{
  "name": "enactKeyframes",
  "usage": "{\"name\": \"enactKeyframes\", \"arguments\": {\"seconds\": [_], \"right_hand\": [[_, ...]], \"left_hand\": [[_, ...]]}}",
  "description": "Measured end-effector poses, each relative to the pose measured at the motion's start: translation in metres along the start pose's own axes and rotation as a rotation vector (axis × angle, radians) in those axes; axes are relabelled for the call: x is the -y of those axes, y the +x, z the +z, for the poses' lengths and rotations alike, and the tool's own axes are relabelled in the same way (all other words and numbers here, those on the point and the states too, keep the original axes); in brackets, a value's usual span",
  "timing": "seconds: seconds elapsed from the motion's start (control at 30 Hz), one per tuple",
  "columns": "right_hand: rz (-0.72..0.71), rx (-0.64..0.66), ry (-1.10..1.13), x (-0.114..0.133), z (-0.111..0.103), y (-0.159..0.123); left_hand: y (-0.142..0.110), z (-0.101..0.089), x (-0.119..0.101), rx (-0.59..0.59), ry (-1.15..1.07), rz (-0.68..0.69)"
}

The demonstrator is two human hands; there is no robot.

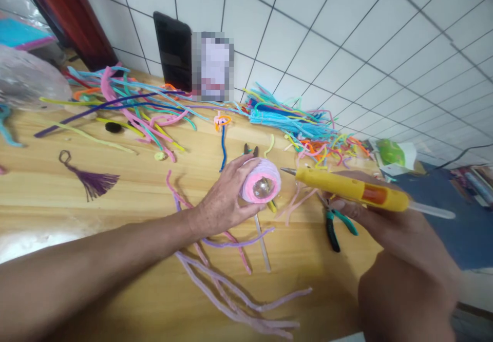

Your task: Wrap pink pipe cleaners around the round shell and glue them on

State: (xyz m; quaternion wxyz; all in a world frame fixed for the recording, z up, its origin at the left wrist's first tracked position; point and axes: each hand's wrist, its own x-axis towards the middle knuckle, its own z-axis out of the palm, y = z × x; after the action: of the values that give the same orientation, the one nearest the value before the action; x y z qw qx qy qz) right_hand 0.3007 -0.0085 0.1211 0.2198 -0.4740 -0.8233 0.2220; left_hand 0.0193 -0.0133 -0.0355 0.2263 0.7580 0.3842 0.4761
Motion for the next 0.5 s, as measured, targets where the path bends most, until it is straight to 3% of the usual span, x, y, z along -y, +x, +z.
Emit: {"name": "enactKeyframes", "arguments": {"seconds": [0.17, 0.5], "right_hand": [[-0.036, 0.047, -0.066, 0.014, -0.002, 0.003], [-0.12, 0.073, -0.132, 0.018, 0.007, 0.006]], "left_hand": [[0.0, -0.001, -0.001, 0.006, -0.007, -0.019], [0.0, -0.001, -0.001, 0.006, -0.005, -0.018]]}}
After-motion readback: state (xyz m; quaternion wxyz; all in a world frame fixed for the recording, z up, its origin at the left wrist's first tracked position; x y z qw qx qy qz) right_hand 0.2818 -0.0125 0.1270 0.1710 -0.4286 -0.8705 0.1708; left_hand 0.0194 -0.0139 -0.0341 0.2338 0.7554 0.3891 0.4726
